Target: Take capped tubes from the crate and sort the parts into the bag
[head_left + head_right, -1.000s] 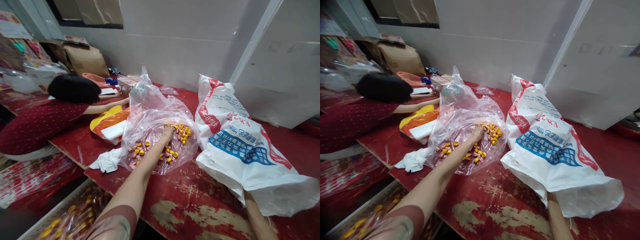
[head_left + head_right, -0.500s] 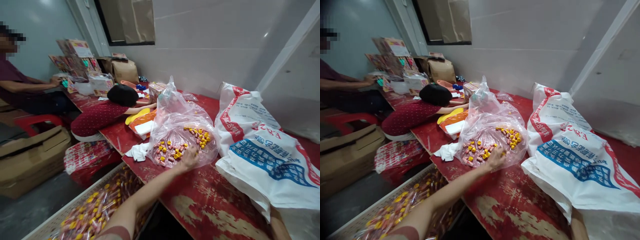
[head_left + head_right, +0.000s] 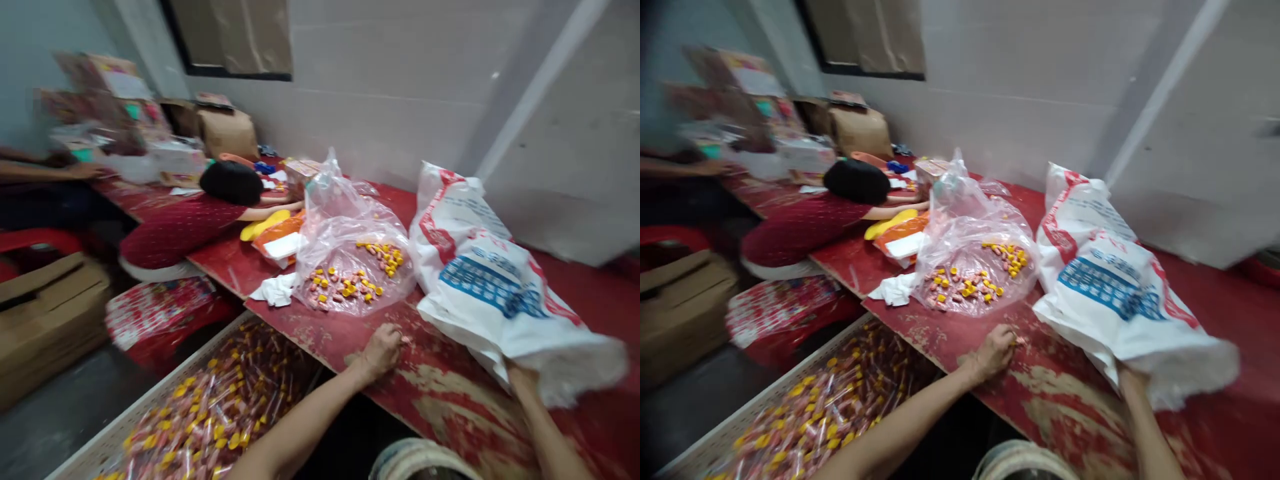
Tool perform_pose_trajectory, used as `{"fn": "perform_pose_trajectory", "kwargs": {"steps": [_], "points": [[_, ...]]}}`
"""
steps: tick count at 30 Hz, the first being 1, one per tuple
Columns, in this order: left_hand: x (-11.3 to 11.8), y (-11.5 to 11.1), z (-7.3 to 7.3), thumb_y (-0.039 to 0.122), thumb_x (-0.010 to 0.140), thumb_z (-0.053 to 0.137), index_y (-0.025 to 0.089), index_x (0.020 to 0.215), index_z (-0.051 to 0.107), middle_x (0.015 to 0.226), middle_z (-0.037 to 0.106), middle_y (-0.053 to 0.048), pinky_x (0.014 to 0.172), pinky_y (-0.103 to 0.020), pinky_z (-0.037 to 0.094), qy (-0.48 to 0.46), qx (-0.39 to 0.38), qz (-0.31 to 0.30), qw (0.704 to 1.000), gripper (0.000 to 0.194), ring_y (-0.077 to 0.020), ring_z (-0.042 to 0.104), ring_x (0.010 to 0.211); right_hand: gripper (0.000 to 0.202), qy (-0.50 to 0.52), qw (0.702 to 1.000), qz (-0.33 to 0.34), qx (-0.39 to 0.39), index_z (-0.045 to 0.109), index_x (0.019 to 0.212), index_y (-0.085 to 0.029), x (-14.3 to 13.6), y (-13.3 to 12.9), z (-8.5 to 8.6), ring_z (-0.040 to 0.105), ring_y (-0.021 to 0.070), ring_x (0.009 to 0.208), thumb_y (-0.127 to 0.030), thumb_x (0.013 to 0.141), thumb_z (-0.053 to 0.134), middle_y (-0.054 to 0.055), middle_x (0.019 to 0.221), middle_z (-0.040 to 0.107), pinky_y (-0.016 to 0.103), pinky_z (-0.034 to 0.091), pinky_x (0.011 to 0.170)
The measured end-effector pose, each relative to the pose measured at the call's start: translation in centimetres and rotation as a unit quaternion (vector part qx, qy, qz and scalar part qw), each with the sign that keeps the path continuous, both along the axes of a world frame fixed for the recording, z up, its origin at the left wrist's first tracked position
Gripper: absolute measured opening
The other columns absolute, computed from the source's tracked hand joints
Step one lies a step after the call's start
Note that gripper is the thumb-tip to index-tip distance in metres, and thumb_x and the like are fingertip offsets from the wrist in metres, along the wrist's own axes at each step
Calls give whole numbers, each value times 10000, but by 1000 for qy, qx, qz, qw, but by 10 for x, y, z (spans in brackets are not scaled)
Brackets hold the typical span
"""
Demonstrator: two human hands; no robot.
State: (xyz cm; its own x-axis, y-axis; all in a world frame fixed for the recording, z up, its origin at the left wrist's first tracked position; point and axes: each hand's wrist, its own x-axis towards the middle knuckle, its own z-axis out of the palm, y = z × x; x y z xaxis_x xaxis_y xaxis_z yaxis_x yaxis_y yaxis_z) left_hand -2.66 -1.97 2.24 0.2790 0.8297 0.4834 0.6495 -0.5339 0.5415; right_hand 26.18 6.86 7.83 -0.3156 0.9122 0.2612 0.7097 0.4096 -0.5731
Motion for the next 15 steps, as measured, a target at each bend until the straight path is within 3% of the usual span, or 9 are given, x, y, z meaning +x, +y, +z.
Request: {"fn": "perform_pose_trajectory", "kwargs": {"steps": [3,6,8,10,15], "points": [[1,5,-5,119,858,428,162,742,550,803,580,-78,734,-316,459,-18,-20,-13,1000,174,-188,530,803,319,-44,973,-223,-27,519,582,-158,43,-51,-14,543,138,579,-305,864,543,6,536,519,305,471,654],[0,11,-9,131,859,420,164,853,576,876,598,-87,786,-347,455,-66,-39,-34,997,159,-200,537,856,204,-57,939,-337,-33,616,762,-129,69,-86,-14,587,235,798,-297,804,507,145,822,629,389,451,764],[0,11,-6,165,843,464,169,977,574,916,610,-74,813,-348,453,-126,-63,-21,990,174,-192,553,867,358,-40,939,-340,-32,618,1005,-107,74,-106,-8,574,253,926,-361,792,483,163,1030,616,382,443,822],[3,5,3,225,833,505,174,1001,577,888,619,-48,795,-323,456,-193,-108,-14,975,190,-174,569,823,487,-13,950,-309,-36,576,1145,-122,69,-126,-2,564,227,969,-446,802,456,123,1110,598,333,451,830],[31,-24,36,347,790,581,168,842,621,814,633,-15,733,-260,453,-343,-247,-95,901,190,-144,577,765,475,70,989,-116,-66,588,1192,-182,24,-160,17,543,200,982,-508,867,472,77,1100,578,302,433,836]]}}
